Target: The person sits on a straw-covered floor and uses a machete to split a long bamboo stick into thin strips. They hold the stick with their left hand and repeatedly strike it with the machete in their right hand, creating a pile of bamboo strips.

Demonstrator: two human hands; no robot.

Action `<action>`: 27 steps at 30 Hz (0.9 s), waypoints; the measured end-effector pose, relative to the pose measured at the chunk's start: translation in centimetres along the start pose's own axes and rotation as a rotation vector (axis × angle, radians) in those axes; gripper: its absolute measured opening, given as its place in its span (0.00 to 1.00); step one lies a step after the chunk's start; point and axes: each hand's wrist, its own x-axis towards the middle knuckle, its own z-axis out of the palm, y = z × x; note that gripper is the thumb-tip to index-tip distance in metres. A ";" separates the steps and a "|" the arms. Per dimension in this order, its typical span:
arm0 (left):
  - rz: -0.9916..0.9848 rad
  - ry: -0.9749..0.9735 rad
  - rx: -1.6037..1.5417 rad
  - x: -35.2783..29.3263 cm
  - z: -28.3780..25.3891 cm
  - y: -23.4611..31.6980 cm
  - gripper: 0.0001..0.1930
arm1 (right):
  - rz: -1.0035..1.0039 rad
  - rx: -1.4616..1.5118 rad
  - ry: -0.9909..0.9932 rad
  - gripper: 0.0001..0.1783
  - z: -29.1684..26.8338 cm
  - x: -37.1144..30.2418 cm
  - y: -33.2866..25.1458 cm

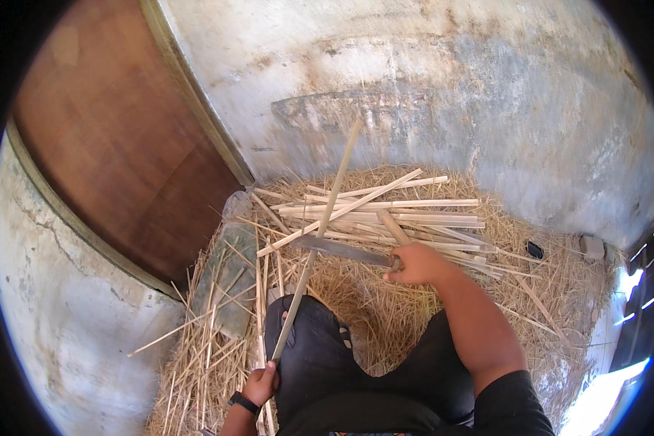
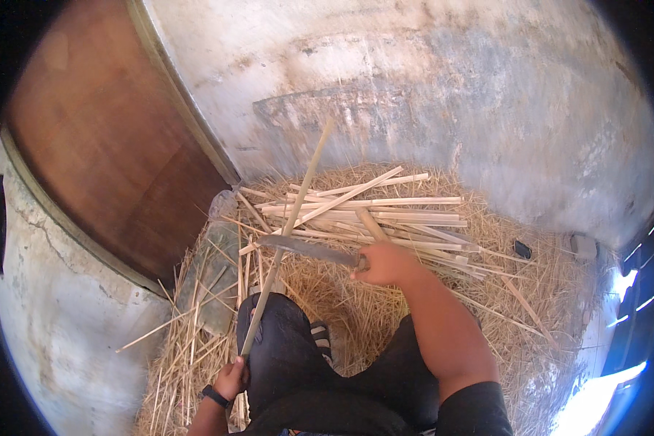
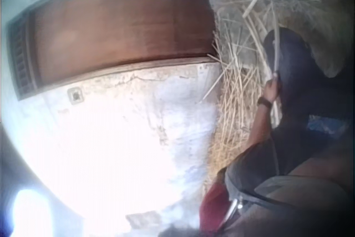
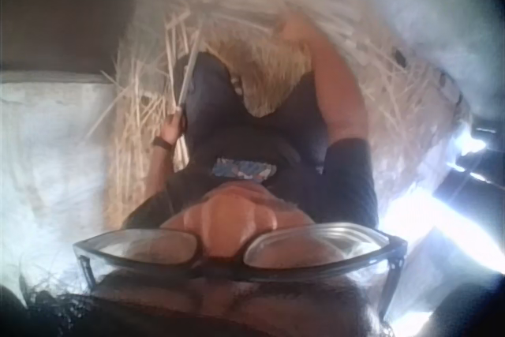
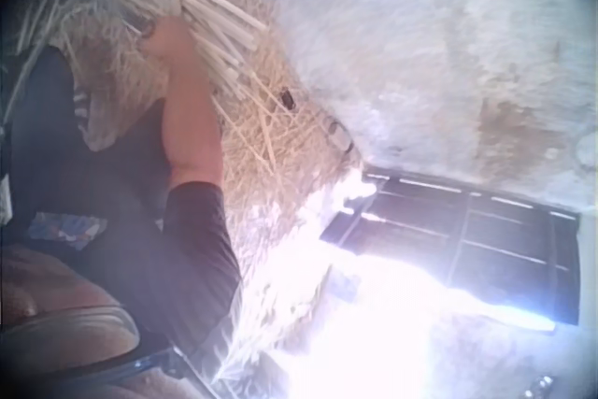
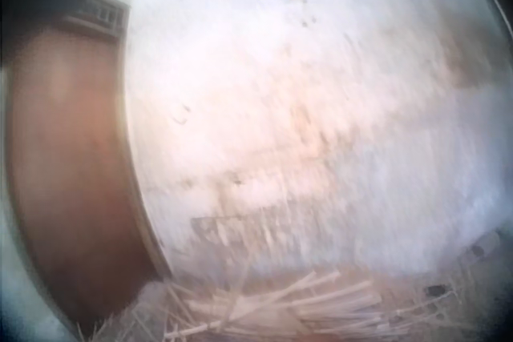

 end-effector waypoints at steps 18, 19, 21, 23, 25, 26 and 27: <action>-0.025 -0.030 -0.001 0.4 -0.1 -0.3 0.36 | 0.010 0.061 0.107 0.21 1.8 1.1 3.4; -0.024 -0.031 -0.015 0.4 -0.1 -0.5 0.36 | -0.016 0.077 0.081 0.20 2.1 1.1 3.0; -0.006 -0.024 0.022 0.6 -0.3 -1.0 0.36 | -0.096 -0.048 -0.041 0.21 1.9 1.0 0.6; 0.001 -0.026 0.026 0.6 -0.3 -1.0 0.36 | -0.172 -0.108 -0.103 0.21 2.4 1.1 -0.1; -0.003 -0.038 -0.006 0.5 -0.1 -0.6 0.35 | -0.241 -0.108 -0.107 0.21 3.6 1.5 0.4; 0.002 -0.031 -0.005 0.5 -0.2 -0.8 0.35 | -0.208 -0.100 -0.102 0.22 3.2 1.3 0.0; 0.007 -0.024 -0.003 0.5 -0.3 -1.2 0.34 | -0.176 -0.092 -0.099 0.22 2.5 1.0 -0.4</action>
